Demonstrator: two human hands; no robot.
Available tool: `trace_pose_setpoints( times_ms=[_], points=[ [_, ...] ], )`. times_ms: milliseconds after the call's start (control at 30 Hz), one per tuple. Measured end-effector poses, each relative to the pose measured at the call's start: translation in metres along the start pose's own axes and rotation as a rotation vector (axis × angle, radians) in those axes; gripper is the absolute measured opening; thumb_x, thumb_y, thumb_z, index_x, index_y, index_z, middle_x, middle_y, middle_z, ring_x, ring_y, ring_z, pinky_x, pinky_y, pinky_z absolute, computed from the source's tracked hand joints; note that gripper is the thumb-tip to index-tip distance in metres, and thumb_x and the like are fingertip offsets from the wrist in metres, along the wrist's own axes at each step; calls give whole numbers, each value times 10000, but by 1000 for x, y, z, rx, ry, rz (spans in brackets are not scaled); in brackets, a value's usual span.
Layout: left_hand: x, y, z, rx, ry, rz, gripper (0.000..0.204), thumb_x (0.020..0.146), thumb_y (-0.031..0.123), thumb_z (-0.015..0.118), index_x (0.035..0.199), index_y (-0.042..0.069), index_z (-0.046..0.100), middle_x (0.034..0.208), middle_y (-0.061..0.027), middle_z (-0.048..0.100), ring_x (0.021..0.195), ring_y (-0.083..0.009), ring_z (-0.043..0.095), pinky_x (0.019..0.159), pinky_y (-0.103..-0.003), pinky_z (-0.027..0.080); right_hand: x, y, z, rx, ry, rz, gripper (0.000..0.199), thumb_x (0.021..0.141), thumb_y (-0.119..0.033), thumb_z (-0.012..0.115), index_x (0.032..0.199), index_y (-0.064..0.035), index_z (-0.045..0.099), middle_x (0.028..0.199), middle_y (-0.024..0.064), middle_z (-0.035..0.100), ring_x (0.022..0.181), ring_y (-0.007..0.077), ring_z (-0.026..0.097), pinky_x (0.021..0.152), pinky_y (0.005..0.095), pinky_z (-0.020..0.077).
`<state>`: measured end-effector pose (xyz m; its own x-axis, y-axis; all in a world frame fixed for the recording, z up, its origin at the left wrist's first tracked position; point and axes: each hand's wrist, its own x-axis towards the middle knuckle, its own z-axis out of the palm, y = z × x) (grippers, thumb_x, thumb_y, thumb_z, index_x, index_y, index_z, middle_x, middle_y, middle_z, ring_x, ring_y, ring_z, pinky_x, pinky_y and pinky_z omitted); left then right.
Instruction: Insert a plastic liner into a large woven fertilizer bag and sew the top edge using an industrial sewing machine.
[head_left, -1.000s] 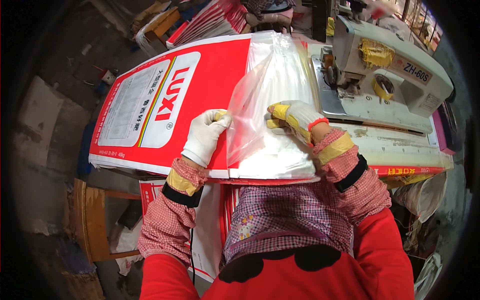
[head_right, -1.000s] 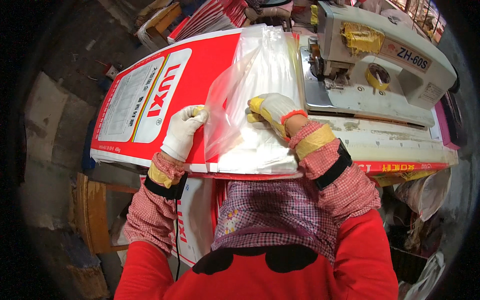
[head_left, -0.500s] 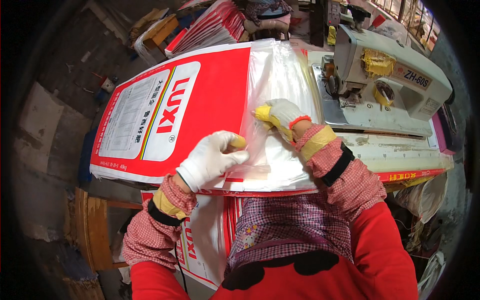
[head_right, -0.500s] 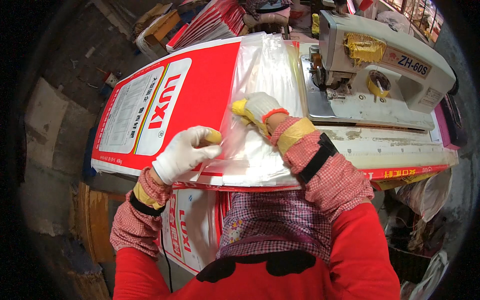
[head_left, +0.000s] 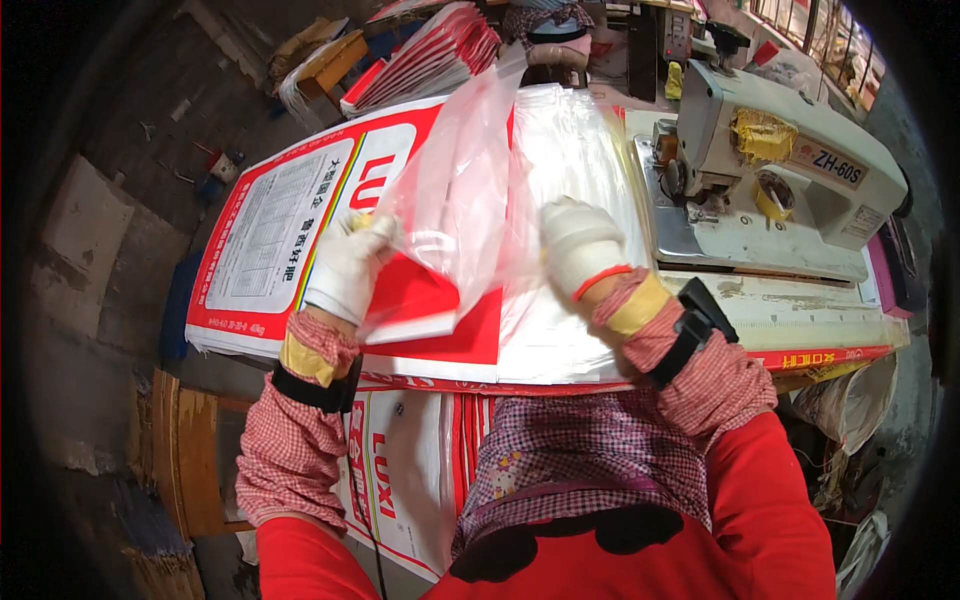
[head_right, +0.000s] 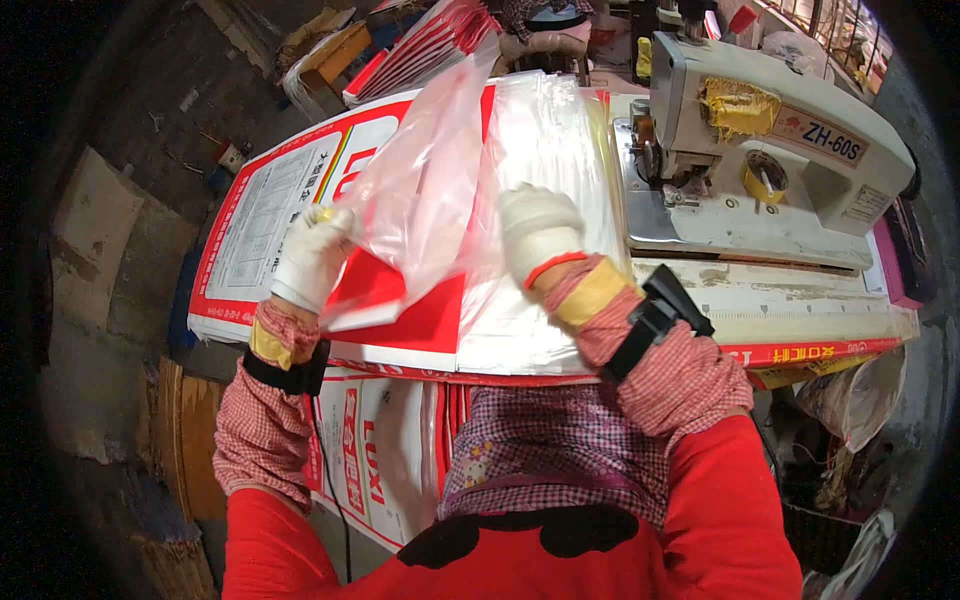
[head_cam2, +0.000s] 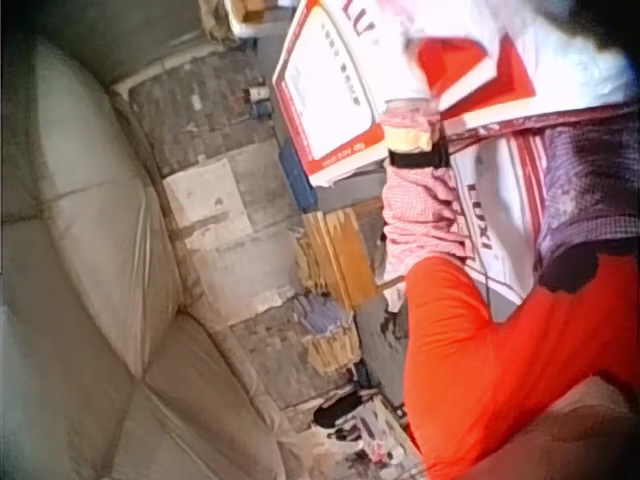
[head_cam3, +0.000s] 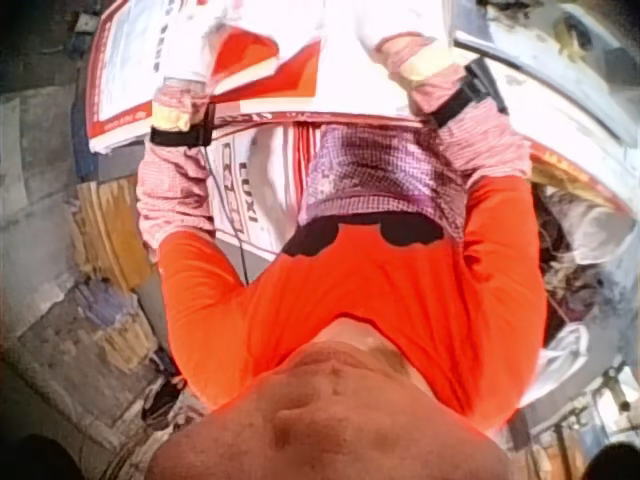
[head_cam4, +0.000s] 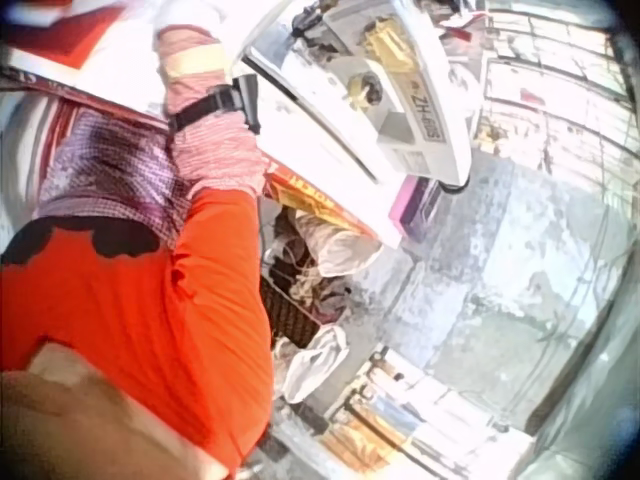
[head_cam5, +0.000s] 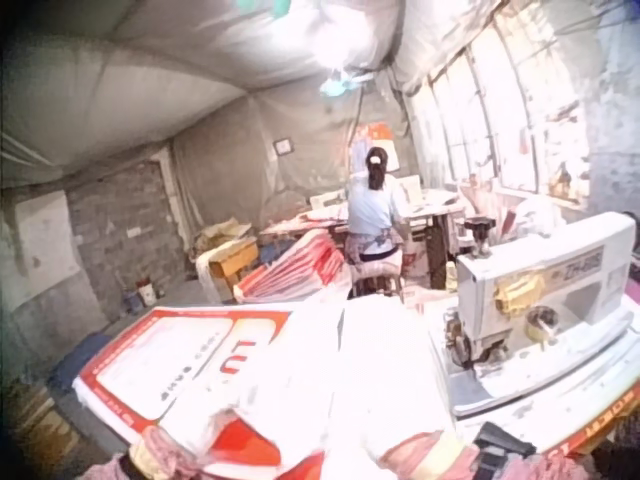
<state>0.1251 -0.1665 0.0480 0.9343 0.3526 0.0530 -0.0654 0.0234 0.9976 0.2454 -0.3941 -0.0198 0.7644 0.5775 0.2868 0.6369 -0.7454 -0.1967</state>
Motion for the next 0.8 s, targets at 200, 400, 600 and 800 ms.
trace_pose_setpoints(
  times_ms=[200, 400, 600, 800],
  points=[
    [-49, 52, 28, 508, 37, 104, 99, 755, 63, 609, 756, -4, 536, 680, -33, 581, 611, -84, 531, 601, -222, 447, -62, -113, -31, 493, -612, -974, 243, 745, -155, 512, 966, -98, 596, 847, 131, 625, 783, 302, 617, 686, 406, 489],
    [-128, 52, 26, 613, -70, 155, 69, 743, -15, 608, 772, -11, 546, 750, -64, 594, 619, -120, 544, 574, -255, 446, -47, -116, 30, 932, -449, -1001, 312, 748, -152, 548, 1045, -65, 585, 994, 144, 612, 916, 273, 582, 798, 339, 456],
    [-168, 5, 0, 977, -1367, 19, 22, 751, 27, 588, 747, 36, 569, 702, -81, 556, 652, -215, 564, 613, -305, 450, 44, -14, 78, 1033, 71, 207, 225, 837, -229, 526, 979, -68, 592, 870, 74, 611, 780, 209, 565, 677, 318, 462],
    [-130, 32, 38, 782, -1467, -337, 53, 719, 41, 600, 744, 52, 554, 671, -77, 535, 663, -226, 554, 604, -320, 453, 14, -31, 27, 1639, 415, 400, 442, 916, -262, 446, 1299, -56, 370, 1041, 156, 569, 856, 270, 521, 818, 335, 424]
  ],
)
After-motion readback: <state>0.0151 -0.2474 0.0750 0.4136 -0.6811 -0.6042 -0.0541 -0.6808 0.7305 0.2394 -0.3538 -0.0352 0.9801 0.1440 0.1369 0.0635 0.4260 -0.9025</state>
